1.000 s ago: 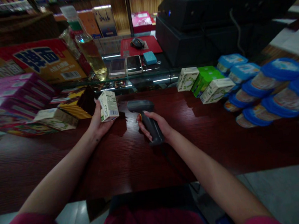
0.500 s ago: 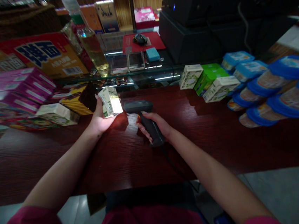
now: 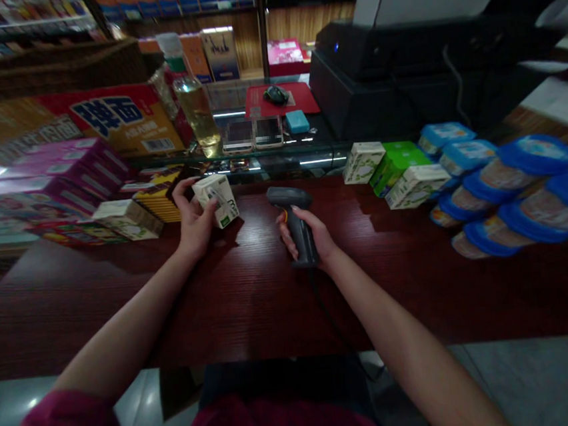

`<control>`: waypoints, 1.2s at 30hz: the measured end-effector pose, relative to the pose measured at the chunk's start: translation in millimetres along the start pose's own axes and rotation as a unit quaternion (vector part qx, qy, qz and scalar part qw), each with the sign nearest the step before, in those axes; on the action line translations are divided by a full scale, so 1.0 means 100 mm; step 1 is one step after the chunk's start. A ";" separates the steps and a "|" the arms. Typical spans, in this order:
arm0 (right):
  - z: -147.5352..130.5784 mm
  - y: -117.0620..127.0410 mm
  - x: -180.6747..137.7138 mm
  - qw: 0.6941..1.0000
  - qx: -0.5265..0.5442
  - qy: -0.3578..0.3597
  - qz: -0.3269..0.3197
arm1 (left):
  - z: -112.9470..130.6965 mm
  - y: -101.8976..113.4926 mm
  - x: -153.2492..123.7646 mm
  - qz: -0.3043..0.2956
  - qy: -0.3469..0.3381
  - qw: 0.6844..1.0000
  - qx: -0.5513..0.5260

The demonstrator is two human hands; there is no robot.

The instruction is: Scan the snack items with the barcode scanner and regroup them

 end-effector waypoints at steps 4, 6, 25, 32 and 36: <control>-0.02 0.04 -0.02 1.000 -0.005 0.006 0.011 | 0.05 -0.14 -0.05 -0.048 -0.060 0.991 0.111; -0.02 0.05 -0.03 1.000 -0.006 0.007 0.014 | 0.00 -0.14 -0.06 -0.057 -0.027 0.987 0.150; 0.00 0.04 -0.07 0.999 -0.026 -0.024 0.026 | 0.80 0.65 -0.58 0.171 0.048 0.908 0.379; -0.03 0.02 -0.09 0.999 -0.042 -0.013 0.031 | 1.01 0.42 -0.56 0.017 -0.094 0.865 0.493; -0.05 0.02 -0.11 0.998 -0.050 -0.006 0.040 | 0.96 0.33 -0.62 -0.073 -0.093 0.850 0.514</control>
Point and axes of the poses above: each hand's wrist, its own x-axis towards the middle knuckle, its own y-axis out of the back of the hand, z = x × y, the point moved 8 cm from there along x, towards the middle knuckle, and after that the axes turned 14 degrees about -x, right-handed, at the moved point
